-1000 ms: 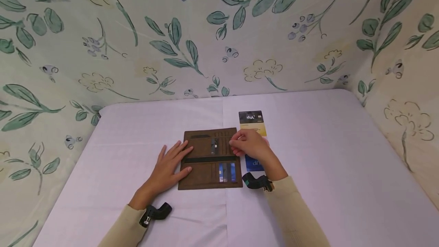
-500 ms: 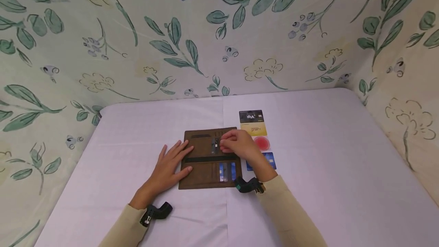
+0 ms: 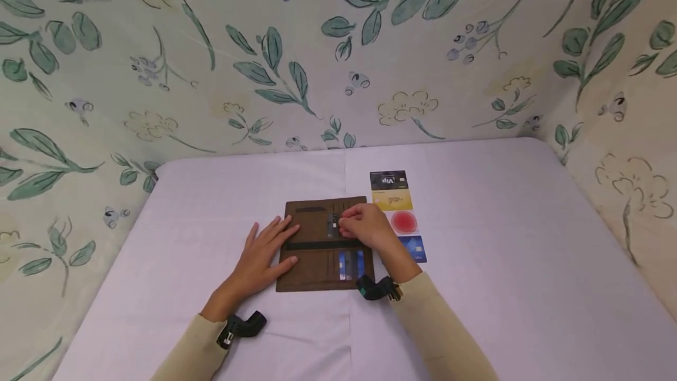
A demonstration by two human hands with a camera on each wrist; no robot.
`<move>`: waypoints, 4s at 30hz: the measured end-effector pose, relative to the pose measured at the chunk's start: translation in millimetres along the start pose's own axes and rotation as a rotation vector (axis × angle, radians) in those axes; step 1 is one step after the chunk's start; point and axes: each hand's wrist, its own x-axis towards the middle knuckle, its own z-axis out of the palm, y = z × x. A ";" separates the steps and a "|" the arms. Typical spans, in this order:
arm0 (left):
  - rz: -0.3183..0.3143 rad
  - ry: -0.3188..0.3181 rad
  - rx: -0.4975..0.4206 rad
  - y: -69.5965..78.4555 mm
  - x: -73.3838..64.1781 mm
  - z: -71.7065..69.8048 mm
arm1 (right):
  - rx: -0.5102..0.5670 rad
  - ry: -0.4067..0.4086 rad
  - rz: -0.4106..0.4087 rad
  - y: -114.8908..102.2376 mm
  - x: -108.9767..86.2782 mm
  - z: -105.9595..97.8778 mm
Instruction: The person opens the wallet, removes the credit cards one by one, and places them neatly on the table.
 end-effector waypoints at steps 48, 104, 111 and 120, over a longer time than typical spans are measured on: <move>0.018 0.011 0.003 1.5 -2.3 2.2 | 0.113 -0.091 0.104 -6.8 -2.3 -0.2; 0.004 0.008 -0.010 4.4 1.2 2.6 | -0.249 0.177 -0.061 11.2 4.2 6.2; 0.006 0.005 -0.014 4.7 0.4 -0.1 | -0.228 0.166 -0.047 12.9 3.2 5.7; 0.006 0.005 -0.003 5.0 1.8 -0.9 | -0.282 0.174 -0.084 16.7 4.0 4.2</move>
